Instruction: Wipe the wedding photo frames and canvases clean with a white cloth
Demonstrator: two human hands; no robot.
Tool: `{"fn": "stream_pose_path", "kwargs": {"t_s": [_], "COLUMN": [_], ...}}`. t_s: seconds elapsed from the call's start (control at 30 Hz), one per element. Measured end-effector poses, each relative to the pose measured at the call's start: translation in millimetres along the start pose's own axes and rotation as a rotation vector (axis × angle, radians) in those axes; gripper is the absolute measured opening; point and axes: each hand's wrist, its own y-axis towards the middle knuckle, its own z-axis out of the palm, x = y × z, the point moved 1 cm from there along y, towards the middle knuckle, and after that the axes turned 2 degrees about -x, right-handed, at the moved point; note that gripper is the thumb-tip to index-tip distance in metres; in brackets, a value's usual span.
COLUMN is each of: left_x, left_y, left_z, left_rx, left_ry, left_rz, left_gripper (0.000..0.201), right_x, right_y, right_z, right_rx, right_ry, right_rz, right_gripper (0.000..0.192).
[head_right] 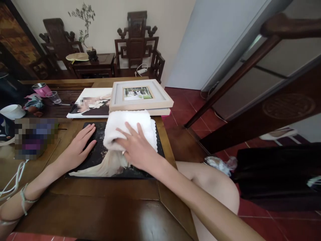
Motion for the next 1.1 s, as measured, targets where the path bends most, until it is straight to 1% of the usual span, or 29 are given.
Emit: {"fn": "stream_pose_path", "kwargs": {"t_s": [0.1,0.2,0.27,0.3,0.33,0.4,0.47,0.5,0.63,0.7,0.77,0.87,0.97,1.03,1.1], "left_x": [-0.1,-1.0,-1.5,-1.5,-1.3,-0.2,1.4,2.1,3.8,4.1,4.5,5.1,4.9,4.1,3.3], "left_y": [-0.8,-1.4,-1.3,-1.1,-0.8,-0.1,0.4,0.5,-0.1,-0.5,-0.8,-0.8,-0.7,-0.6,-0.6], "left_z": [0.4,-0.5,-1.1,-1.3,-1.3,-0.9,-0.1,0.2,0.1,-0.3,-0.4,0.4,1.3,1.4,1.0], "left_rx": [-0.011,-0.013,-0.003,0.004,0.01,0.013,0.014,0.013,0.004,0.007,0.013,0.018,0.009,0.001,-0.005], "left_ry": [-0.033,-0.058,-0.058,-0.053,-0.047,-0.036,-0.038,-0.044,-0.072,-0.08,-0.084,-0.082,-0.069,-0.061,-0.057], "left_rz": [-0.008,-0.034,-0.046,-0.047,-0.045,-0.035,-0.016,-0.004,0.019,0.008,0.0,0.002,0.003,0.003,0.003], "left_gripper": [0.056,0.055,0.055,0.055,0.055,0.054,0.055,0.054,0.052,0.052,0.053,0.054,0.054,0.053,0.053], "right_x": [30.4,58.8,67.9,68.6,66.9,57.8,44.7,38.0,19.7,17.8,21.9,39.7,64.7,77.1,79.8], "right_y": [-32.3,-66.3,-77.2,-77.3,-73.7,-56.8,-31.8,-18.2,27.6,38.9,39.5,19.2,-20.2,-47.7,-68.3], "right_z": [7.4,13.5,14.6,13.9,12.5,7.9,3.1,1.3,1.6,4.3,6.0,6.6,8.9,10.8,11.3], "right_rx": [0.045,0.031,0.013,0.023,0.048,0.122,0.172,0.171,0.069,0.021,0.007,0.057,0.143,0.123,0.084], "right_ry": [0.067,0.145,0.164,0.166,0.166,0.144,0.094,0.064,-0.023,-0.052,-0.061,-0.022,0.056,0.11,0.162], "right_rz": [-0.081,-0.19,-0.223,-0.227,-0.223,-0.187,-0.125,-0.092,-0.036,-0.017,-0.006,-0.022,-0.091,-0.155,-0.19], "right_gripper": [0.052,0.041,0.037,0.037,0.038,0.044,0.05,0.052,0.061,0.062,0.059,0.051,0.038,0.03,0.031]}}
